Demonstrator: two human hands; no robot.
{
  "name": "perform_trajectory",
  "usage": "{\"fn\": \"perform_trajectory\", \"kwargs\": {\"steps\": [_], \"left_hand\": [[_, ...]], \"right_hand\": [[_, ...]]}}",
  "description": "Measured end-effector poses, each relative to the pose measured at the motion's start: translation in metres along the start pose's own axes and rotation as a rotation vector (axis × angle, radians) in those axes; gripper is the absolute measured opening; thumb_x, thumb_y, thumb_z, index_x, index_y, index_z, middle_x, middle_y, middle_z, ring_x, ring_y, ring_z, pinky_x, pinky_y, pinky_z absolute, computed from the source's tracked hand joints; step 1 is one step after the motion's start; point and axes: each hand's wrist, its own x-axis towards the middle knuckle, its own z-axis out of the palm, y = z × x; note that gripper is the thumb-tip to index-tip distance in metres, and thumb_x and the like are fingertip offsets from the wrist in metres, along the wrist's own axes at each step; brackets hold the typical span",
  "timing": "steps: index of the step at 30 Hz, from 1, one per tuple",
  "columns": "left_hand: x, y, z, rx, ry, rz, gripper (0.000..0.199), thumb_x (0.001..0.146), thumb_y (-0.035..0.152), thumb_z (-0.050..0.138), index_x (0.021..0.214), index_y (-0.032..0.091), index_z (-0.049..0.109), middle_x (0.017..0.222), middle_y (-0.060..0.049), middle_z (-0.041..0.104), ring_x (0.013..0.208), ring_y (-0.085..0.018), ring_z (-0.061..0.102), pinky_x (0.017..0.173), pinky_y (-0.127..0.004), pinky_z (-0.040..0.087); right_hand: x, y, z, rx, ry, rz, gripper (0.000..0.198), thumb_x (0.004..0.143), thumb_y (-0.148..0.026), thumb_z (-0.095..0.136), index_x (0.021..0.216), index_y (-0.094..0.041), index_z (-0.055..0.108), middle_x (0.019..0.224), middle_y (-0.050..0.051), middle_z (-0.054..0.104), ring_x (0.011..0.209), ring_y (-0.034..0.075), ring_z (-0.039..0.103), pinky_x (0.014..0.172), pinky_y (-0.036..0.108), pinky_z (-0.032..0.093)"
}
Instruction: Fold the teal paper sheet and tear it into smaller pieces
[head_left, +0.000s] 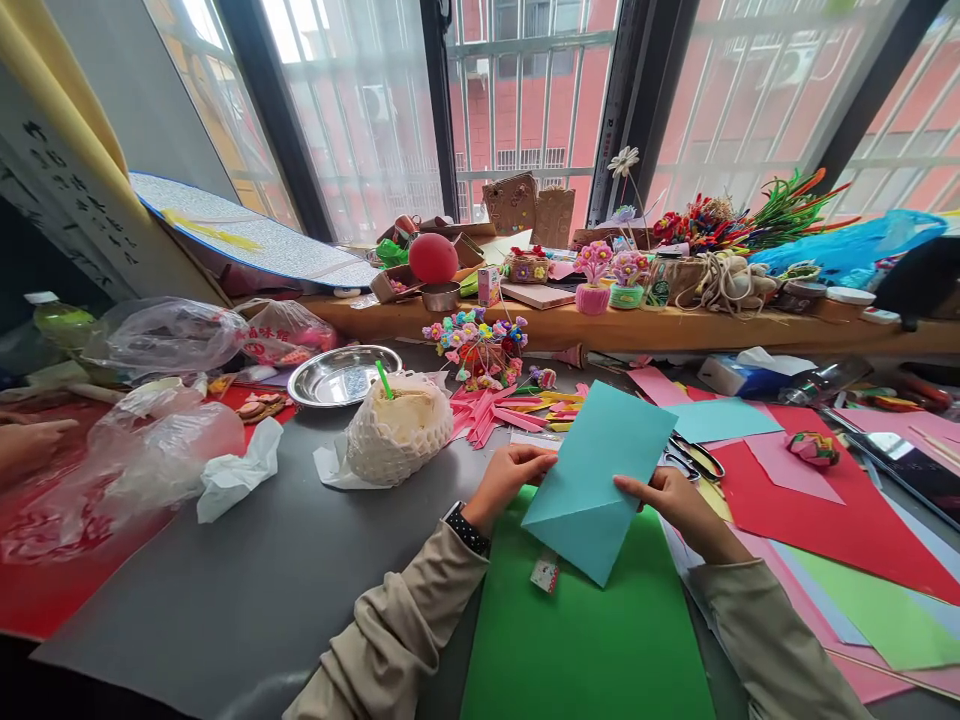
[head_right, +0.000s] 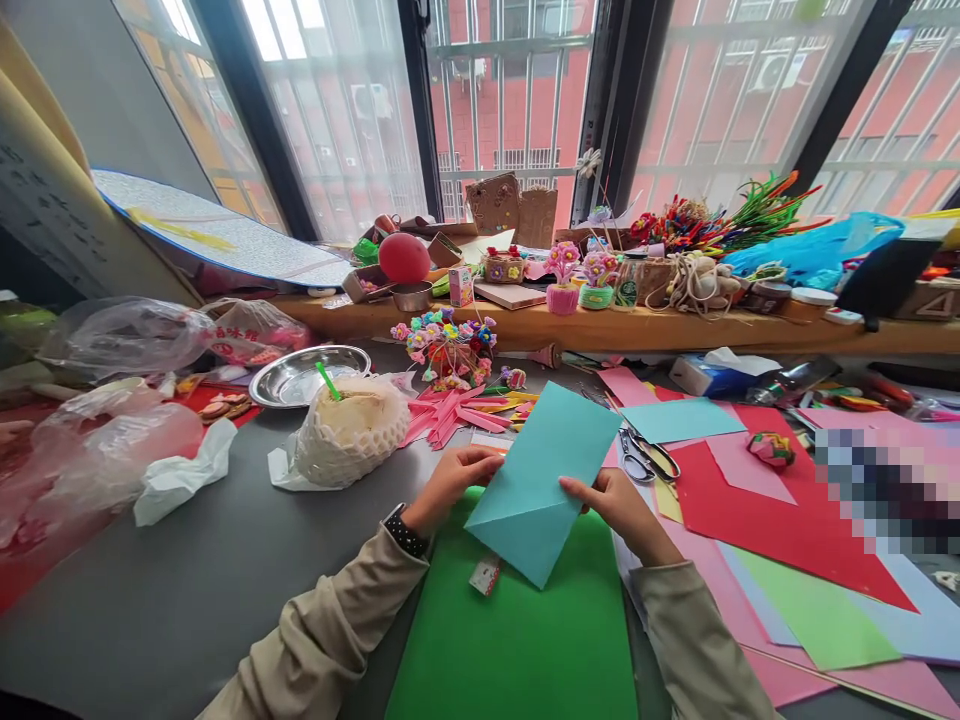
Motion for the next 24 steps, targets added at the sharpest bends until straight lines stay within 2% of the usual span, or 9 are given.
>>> {"fn": "perform_trajectory", "kwargs": {"steps": [4,7,9,13,19,24], "left_hand": [[-0.001,-0.003,0.004,0.037,-0.068,-0.049,0.036,0.049,0.042,0.07,0.064,0.01,0.06,0.055,0.002,0.055,0.05,-0.007,0.049,0.053,-0.021,0.042],[0.0,-0.005,0.004,0.039,-0.087,-0.059,0.037,0.049,0.042,0.07,0.063,0.01,0.059,0.053,0.002,0.055,0.049,-0.007,0.049,0.053,-0.021,0.042],[0.001,-0.005,0.004,0.045,-0.1,-0.065,0.036,0.048,0.041,0.07,0.063,0.01,0.059,0.054,0.002,0.055,0.048,-0.007,0.049,0.054,-0.022,0.042],[0.0,-0.005,0.003,0.061,-0.112,-0.073,0.035,0.05,0.041,0.07,0.064,0.01,0.059,0.054,0.003,0.056,0.048,-0.008,0.05,0.055,-0.022,0.042],[-0.001,-0.005,0.005,0.086,-0.166,-0.105,0.034,0.051,0.041,0.069,0.06,0.01,0.058,0.05,0.001,0.057,0.047,-0.009,0.052,0.051,-0.022,0.041],[-0.001,-0.004,0.005,0.085,-0.138,-0.074,0.034,0.052,0.042,0.068,0.06,0.011,0.056,0.05,0.002,0.055,0.047,-0.008,0.051,0.051,-0.021,0.042]], "right_hand": [[0.002,0.001,0.001,0.058,0.075,-0.074,0.028,0.055,-0.043,0.066,0.057,-0.015,0.061,0.054,-0.001,0.055,0.052,0.012,0.046,0.048,0.022,0.037],[0.003,0.0,-0.001,0.072,0.167,-0.171,0.028,0.059,-0.042,0.064,0.055,-0.015,0.058,0.051,-0.003,0.048,0.051,0.01,0.041,0.049,0.022,0.035],[0.002,-0.001,-0.001,0.058,0.176,-0.2,0.028,0.059,-0.042,0.064,0.053,-0.016,0.057,0.051,-0.003,0.045,0.051,0.01,0.04,0.049,0.021,0.034],[0.0,-0.003,0.0,0.02,0.143,-0.21,0.03,0.061,-0.042,0.063,0.05,-0.016,0.054,0.048,-0.005,0.043,0.049,0.008,0.038,0.047,0.021,0.031],[0.002,0.003,0.003,0.062,0.223,-0.205,0.027,0.061,-0.04,0.064,0.052,-0.016,0.058,0.047,-0.005,0.042,0.047,0.007,0.035,0.044,0.02,0.028],[0.006,0.009,0.004,0.09,0.257,-0.191,0.025,0.061,-0.041,0.064,0.061,-0.016,0.062,0.053,-0.004,0.05,0.051,0.009,0.041,0.048,0.02,0.034]]}}
